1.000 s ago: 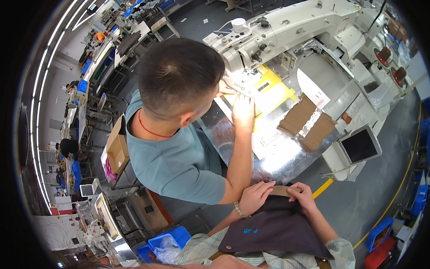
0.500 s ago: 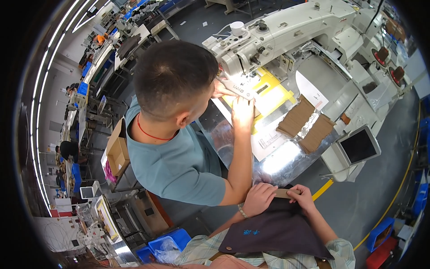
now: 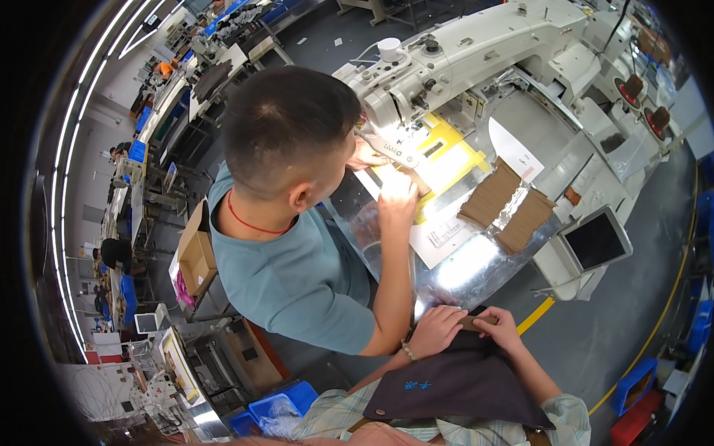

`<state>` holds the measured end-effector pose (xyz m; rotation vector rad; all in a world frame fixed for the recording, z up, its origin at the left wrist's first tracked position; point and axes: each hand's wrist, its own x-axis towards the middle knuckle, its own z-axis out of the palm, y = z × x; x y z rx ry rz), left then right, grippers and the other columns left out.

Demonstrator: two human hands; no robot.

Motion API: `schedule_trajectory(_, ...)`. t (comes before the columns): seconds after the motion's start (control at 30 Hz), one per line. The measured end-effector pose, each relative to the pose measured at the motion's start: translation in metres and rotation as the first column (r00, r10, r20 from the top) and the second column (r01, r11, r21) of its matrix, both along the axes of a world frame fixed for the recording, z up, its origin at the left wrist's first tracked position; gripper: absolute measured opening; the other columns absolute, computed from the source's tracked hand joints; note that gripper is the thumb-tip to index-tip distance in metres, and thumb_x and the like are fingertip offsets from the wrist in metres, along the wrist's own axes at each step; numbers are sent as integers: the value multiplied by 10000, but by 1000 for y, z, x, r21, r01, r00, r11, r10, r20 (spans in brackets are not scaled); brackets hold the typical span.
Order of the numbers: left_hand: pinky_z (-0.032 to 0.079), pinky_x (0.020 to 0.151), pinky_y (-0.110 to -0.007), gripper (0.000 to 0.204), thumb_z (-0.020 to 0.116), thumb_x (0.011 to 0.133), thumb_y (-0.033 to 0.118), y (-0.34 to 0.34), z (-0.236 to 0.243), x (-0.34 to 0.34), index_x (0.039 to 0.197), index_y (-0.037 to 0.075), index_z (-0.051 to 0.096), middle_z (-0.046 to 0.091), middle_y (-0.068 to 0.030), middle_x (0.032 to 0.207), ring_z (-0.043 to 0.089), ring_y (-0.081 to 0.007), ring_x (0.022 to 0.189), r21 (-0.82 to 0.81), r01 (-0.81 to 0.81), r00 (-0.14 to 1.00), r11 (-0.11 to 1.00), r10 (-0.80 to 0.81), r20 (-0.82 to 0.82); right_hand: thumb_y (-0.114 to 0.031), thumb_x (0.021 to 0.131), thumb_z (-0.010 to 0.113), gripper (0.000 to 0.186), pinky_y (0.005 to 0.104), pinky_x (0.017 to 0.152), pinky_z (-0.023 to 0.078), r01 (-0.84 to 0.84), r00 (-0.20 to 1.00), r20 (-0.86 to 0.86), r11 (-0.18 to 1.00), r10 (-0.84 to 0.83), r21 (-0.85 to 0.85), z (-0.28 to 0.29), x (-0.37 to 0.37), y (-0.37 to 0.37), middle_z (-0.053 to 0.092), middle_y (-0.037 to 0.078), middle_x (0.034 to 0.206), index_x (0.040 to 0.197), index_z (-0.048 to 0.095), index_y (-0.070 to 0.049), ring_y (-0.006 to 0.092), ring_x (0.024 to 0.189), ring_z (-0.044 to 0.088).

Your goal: Sewing leather or heavy fabric straps using an industrial sewing machine.

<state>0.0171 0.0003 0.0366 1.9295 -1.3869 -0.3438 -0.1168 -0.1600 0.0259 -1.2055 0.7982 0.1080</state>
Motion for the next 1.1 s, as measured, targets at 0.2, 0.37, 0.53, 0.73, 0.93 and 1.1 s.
schedule_trajectory(0.2,409,916,-363,500,637,797,151,-3,-22,-10,1273,64,508,536,-100,1175,516,-255,1079,89,46,999,995,-43,-31,-80,806,702,120,205,518,470,-46,999,9,999,46,-24,-11,1,-5,635,50,747,846,620,-2,89,571,579)
schedule_trajectory(0.37,407,924,-366,570,659,760,105,-3,-32,-15,1301,78,481,522,-87,1182,506,-250,1096,145,55,996,988,-44,-76,-92,802,711,127,186,493,452,-66,998,-13,997,65,-32,-16,4,-12,637,41,727,850,626,-11,81,542,577)
schedule_trajectory(0.53,403,916,-369,560,640,760,80,-3,-37,-19,1298,69,484,529,-93,1136,505,-256,1097,168,3,997,986,9,-74,-80,805,702,113,185,491,452,-66,996,-65,997,63,-48,-20,9,-12,633,37,724,862,638,-6,80,538,577)
schedule_trajectory(0.73,401,906,-376,520,605,776,68,-3,-42,-20,1285,59,502,530,-105,1117,505,-266,1087,161,-13,997,987,25,-69,-80,801,702,126,211,498,454,-59,998,-8,997,59,-51,-27,10,-11,630,52,734,853,637,15,86,555,562)
schedule_trajectory(0.93,399,901,-373,519,627,758,55,-3,-43,-18,1266,61,523,524,-97,1107,500,-263,1063,126,-16,995,992,29,-98,-78,802,699,122,211,500,453,-78,997,-13,995,78,-64,-31,5,-11,633,50,732,850,637,16,85,553,565)
schedule_trajectory(1.1,398,898,-371,530,641,747,46,-4,-44,-17,1264,64,526,520,-93,1079,498,-262,1044,110,-16,993,994,29,-116,-68,807,693,118,209,500,470,-100,995,8,991,101,-89,-32,4,-12,633,49,748,855,629,18,92,565,581)
